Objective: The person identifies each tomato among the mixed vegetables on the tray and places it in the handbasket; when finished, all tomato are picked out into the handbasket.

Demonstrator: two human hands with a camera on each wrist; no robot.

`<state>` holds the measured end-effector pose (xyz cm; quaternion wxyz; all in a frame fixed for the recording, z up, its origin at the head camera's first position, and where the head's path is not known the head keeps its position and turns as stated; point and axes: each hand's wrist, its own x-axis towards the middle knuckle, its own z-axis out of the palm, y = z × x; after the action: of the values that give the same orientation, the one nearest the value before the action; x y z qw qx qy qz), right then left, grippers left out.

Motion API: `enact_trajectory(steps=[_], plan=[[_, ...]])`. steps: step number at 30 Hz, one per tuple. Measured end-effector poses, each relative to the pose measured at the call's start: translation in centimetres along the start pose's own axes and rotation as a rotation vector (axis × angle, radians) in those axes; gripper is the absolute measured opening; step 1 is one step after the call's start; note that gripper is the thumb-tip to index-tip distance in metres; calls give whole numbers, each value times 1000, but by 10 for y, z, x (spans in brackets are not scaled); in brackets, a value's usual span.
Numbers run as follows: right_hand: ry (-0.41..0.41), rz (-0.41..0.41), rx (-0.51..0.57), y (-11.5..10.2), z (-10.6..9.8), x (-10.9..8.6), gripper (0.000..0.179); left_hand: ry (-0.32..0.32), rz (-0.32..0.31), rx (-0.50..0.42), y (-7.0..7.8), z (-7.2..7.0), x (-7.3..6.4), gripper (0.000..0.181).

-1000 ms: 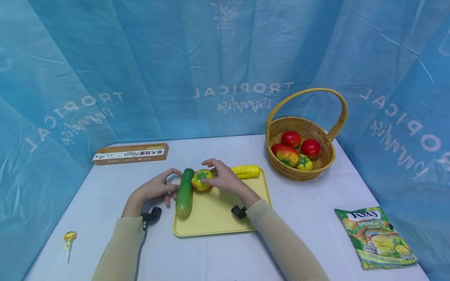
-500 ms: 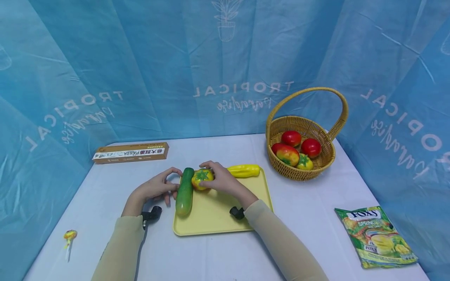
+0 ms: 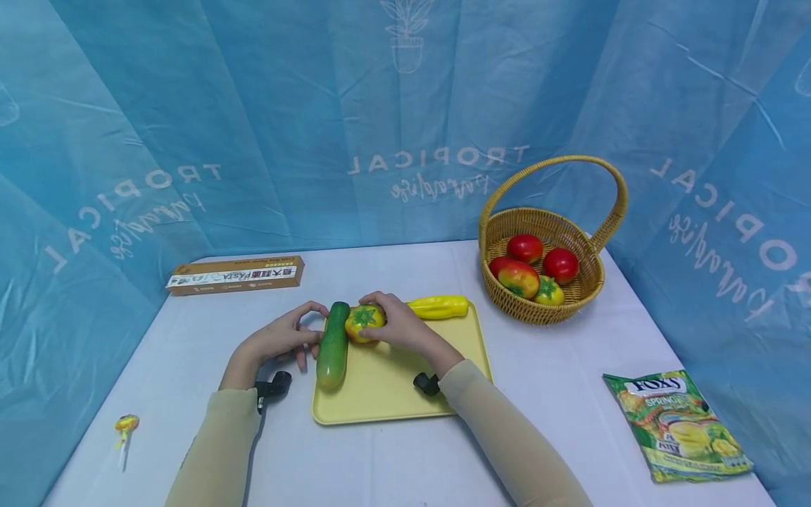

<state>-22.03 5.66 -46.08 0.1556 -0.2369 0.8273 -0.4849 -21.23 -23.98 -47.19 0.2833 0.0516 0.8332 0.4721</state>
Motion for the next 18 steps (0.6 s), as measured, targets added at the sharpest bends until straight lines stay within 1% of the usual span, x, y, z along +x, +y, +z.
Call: enact_trajectory(steps=[5,9,13,18], plan=[[11,8,-14,-1,0,-1,56,0,-3,3,1,0,0,50],[41,22,-25,-3,-1,-2,56,-2,-1,-2,2,0,0,49],[62,37,-6,-5,-3,-3,57,0,1,-4,3,1,-1,49],[60,3,53,-14,-10,-6,57,5,-4,0,2,1,-1,48]])
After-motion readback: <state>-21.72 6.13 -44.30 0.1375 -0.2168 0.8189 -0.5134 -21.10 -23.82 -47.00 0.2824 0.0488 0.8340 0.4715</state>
